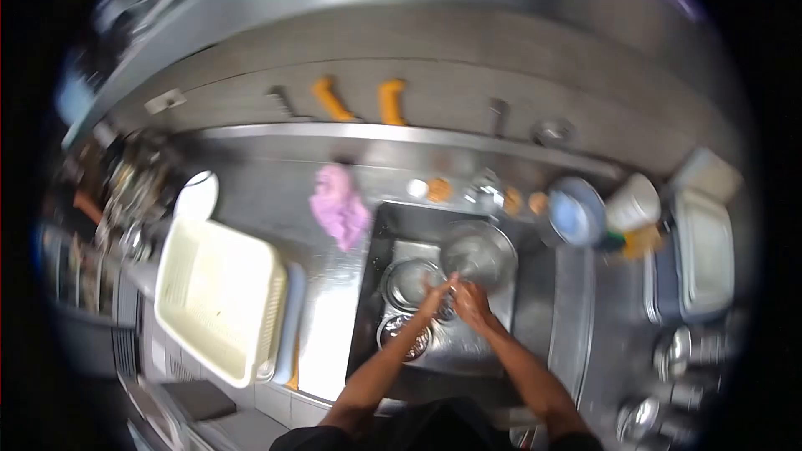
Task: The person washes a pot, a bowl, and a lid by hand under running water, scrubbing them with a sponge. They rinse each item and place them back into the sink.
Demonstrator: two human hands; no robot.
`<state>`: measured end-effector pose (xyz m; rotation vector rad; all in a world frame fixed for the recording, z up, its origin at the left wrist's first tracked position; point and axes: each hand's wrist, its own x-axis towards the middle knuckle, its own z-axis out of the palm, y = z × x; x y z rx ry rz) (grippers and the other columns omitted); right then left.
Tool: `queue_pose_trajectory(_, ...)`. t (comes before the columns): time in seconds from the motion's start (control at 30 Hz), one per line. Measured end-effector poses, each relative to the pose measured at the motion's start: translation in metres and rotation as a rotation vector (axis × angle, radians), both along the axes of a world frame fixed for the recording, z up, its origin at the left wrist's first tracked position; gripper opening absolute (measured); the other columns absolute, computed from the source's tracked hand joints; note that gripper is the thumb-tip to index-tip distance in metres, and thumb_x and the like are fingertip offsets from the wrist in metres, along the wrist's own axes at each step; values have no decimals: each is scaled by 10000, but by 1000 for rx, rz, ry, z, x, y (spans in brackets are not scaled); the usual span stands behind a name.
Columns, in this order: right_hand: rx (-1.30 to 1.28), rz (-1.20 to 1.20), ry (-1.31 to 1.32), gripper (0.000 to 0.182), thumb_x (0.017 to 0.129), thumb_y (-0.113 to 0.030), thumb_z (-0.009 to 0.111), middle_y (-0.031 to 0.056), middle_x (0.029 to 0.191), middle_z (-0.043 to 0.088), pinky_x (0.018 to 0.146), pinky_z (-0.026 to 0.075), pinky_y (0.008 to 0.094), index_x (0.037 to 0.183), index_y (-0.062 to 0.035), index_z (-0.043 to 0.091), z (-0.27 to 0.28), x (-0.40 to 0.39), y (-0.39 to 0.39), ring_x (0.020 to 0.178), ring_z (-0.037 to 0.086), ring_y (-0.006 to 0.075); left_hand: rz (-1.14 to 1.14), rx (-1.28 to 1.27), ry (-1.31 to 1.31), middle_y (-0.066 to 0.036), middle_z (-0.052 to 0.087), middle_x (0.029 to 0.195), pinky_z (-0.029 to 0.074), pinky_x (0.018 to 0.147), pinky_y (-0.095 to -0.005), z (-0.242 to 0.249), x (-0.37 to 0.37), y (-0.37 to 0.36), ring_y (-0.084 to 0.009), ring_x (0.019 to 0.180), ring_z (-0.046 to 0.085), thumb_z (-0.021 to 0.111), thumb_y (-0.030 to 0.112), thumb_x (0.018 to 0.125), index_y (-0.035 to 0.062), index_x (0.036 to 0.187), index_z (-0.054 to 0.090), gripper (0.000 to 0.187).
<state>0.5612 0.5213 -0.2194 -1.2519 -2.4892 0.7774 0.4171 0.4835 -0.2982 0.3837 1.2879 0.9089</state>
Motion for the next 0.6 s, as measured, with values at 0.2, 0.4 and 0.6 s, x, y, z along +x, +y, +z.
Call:
queue_pose_trajectory(0.2,242,356,-162,776,859,-102,623,194,1107,677,854,523,466,1493,29,195,25,11,-12,974,675,380,307,773,502,-220,349,1498,335,1110,-404,-16,13,42,-352,1362,383,748,347,795,16,1512,200,961)
queue_pose_trajectory(0.4,184,406,83,435,873,-317,625,236,1042,653,868,478,451,1217,-51,621,-30,35,1,952,647,355,88,613,831,-266,476,1233,386,1040,-478,105,22,36,-438,1218,470,739,462,720,199,1537,167,1032)
queue_pose_trajectory(0.6,-40,-104,347,358,907,-347,605,205,961,641,828,464,400,1087,-42,656,-57,22,-10,881,624,295,-343,-25,724,-208,423,1444,432,1011,-489,122,-24,49,-396,1273,487,567,617,812,248,1507,299,832)
